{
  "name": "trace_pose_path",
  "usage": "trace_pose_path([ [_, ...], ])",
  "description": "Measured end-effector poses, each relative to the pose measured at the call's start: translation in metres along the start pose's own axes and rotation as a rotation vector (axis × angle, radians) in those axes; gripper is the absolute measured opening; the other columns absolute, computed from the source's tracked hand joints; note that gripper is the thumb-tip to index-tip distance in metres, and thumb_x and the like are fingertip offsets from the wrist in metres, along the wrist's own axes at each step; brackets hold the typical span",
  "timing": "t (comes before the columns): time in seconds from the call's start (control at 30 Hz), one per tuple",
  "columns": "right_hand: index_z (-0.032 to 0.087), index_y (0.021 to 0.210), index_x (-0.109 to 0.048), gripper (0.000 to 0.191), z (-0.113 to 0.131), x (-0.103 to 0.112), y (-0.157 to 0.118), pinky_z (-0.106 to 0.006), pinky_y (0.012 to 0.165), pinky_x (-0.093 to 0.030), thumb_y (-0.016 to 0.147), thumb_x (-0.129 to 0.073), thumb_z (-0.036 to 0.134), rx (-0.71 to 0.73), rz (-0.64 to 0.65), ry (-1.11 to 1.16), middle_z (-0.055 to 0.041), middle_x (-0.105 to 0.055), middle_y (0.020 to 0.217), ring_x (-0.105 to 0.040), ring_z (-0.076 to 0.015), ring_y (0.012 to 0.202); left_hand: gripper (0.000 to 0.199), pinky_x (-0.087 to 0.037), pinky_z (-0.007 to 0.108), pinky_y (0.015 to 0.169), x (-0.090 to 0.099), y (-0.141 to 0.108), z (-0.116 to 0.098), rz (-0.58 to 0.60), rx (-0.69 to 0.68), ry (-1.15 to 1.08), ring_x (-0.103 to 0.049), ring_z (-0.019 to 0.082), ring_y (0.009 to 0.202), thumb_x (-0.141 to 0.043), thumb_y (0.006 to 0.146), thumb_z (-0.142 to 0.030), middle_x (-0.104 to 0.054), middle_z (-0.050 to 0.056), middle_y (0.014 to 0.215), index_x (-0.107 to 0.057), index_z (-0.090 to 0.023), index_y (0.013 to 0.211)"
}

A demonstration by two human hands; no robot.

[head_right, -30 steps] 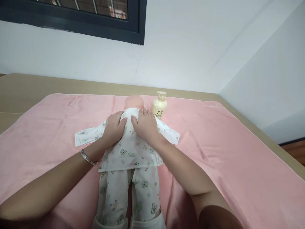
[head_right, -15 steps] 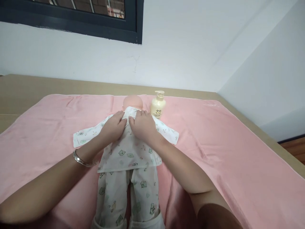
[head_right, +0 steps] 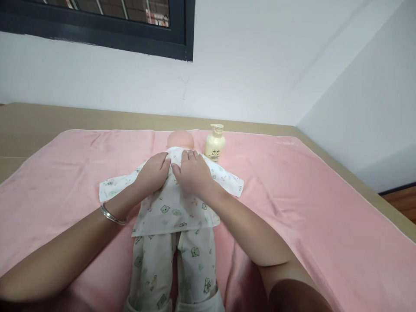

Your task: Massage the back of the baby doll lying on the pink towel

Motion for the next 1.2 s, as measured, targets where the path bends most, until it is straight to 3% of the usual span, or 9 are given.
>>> trace_pose_path([
  [0.17, 0.006, 0.123, -0.059, 0.053, -0.012, 0.001, 0.011, -0.039, 0.104, -0.041, 0.103, -0.029, 0.045, -0.088, 0.017, 0.080, -0.0206, -0.063, 0.131, -0.056, -0.0308, 0.124, 0.039, -0.042, 0.048, 0.106, 0.000, -0.012, -0.013, -0.028, -0.115, 0.166, -0.055, 0.034, 0.117, -0.029, 0.096, -0.021, -0.062, 0.021, 0.117, -0.057, -0.003, 0.116],
  [0.33, 0.003, 0.120, -0.059, 0.052, -0.001, 0.000, -0.001, -0.042, 0.103, -0.041, 0.104, -0.025, 0.039, -0.036, -0.033, -0.110, -0.0219, -0.066, 0.122, -0.059, -0.0327, 0.117, 0.030, -0.049, 0.044, 0.093, 0.007, -0.004, -0.005, 0.041, -0.001, -0.006, -0.060, 0.029, 0.104, -0.034, 0.096, -0.028, -0.065, 0.014, 0.107, -0.059, -0.013, 0.102],
  [0.5, 0.001, 0.117, -0.061, 0.049, 0.008, 0.005, -0.011, -0.044, 0.103, -0.041, 0.102, -0.029, 0.036, 0.016, -0.032, -0.215, -0.0236, -0.068, 0.116, -0.061, -0.0349, 0.114, 0.032, -0.048, 0.043, 0.093, 0.011, 0.003, 0.003, 0.101, 0.042, -0.128, -0.061, 0.028, 0.103, -0.033, 0.097, -0.035, -0.067, 0.013, 0.111, -0.059, -0.016, 0.099],
  [0.7, 0.012, 0.112, -0.063, 0.050, -0.016, 0.005, 0.011, -0.034, 0.085, -0.047, 0.103, -0.029, 0.047, -0.103, 0.016, 0.051, -0.0150, -0.071, 0.115, -0.065, -0.0269, 0.103, 0.035, -0.044, 0.047, 0.101, 0.004, -0.008, -0.010, 0.006, -0.043, 0.091, -0.056, 0.033, 0.112, -0.030, 0.097, -0.026, -0.063, 0.020, 0.113, -0.058, -0.008, 0.108],
  [0.93, 0.005, 0.113, -0.063, 0.051, -0.002, -0.003, 0.002, -0.040, 0.097, -0.042, 0.104, -0.024, 0.036, -0.048, -0.077, -0.197, -0.0200, -0.070, 0.111, -0.063, -0.0315, 0.110, 0.025, -0.048, 0.043, 0.093, -0.003, 0.002, -0.001, -0.031, 0.010, -0.052, -0.060, 0.029, 0.100, -0.035, 0.093, -0.027, -0.066, 0.014, 0.102, -0.057, -0.015, 0.094],
  [1.07, 0.007, 0.110, -0.063, 0.048, -0.002, -0.005, 0.001, -0.038, 0.091, -0.045, 0.105, -0.025, 0.035, -0.040, -0.085, -0.203, -0.0171, -0.071, 0.105, -0.065, -0.0295, 0.103, 0.030, -0.046, 0.044, 0.098, -0.008, 0.003, 0.000, -0.071, -0.005, -0.035, -0.059, 0.030, 0.107, -0.033, 0.094, -0.027, -0.067, 0.016, 0.109, -0.059, -0.013, 0.103],
  [1.2, 0.007, 0.109, -0.063, 0.048, -0.005, -0.004, 0.003, -0.039, 0.089, -0.046, 0.104, -0.025, 0.034, -0.030, -0.100, -0.207, -0.0168, -0.072, 0.104, -0.065, -0.0304, 0.101, 0.028, -0.047, 0.042, 0.091, -0.009, 0.000, 0.000, -0.076, -0.008, -0.023, -0.061, 0.029, 0.100, -0.033, 0.094, -0.028, -0.068, 0.014, 0.102, -0.059, -0.016, 0.097],
])
Point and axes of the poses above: each hand's wrist, its own y-axis towards the middle knuckle, its own x-axis out of the back of the hand, z = x × y, the point moved 2 cm from there along y, towards the middle knuckle
